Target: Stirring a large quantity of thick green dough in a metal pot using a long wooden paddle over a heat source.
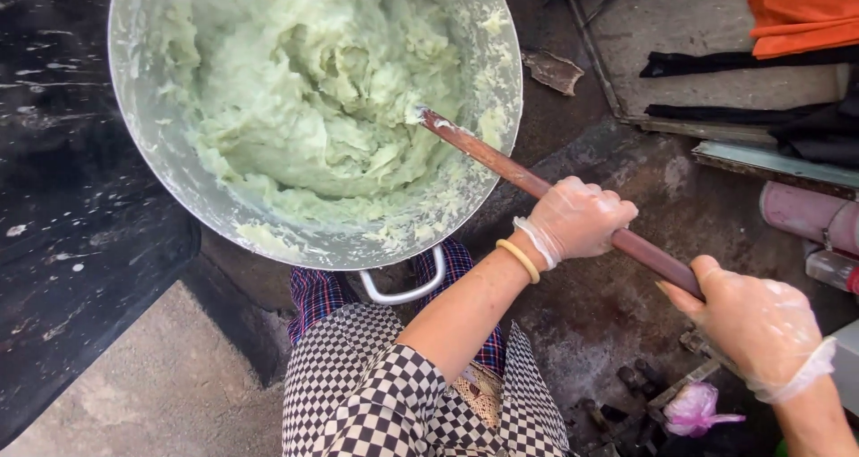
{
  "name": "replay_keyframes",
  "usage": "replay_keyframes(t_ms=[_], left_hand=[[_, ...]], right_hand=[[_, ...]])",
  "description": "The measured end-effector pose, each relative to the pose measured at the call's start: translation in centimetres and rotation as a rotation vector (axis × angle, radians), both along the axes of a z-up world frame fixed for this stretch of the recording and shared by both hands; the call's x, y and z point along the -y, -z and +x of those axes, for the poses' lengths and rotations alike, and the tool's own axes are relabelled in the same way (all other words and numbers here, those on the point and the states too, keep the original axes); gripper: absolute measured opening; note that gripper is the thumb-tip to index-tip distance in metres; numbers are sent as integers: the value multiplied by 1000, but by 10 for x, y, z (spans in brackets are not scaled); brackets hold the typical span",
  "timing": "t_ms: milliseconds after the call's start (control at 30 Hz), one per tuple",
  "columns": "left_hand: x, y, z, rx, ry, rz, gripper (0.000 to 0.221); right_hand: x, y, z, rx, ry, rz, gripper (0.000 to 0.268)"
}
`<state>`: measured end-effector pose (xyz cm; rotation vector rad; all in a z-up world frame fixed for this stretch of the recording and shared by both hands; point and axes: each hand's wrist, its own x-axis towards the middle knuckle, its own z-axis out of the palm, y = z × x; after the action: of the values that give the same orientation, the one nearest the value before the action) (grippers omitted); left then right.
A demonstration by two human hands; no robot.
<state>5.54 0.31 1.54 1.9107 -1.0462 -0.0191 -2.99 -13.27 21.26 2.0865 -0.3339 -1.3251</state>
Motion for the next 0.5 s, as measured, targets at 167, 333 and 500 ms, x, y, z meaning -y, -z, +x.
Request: replay_keyframes(t_ms=[167, 333, 500], left_hand=[[-5, 3, 8, 3, 4, -25, 10], [-2, 12, 12, 17, -7, 27, 12], [-1, 15, 15, 8, -6, 57, 11]], right_hand=[[2, 11, -4, 145, -111, 58, 56], [-5, 10, 19, 104, 16, 93, 54], [-3, 14, 23, 130, -23, 95, 54]])
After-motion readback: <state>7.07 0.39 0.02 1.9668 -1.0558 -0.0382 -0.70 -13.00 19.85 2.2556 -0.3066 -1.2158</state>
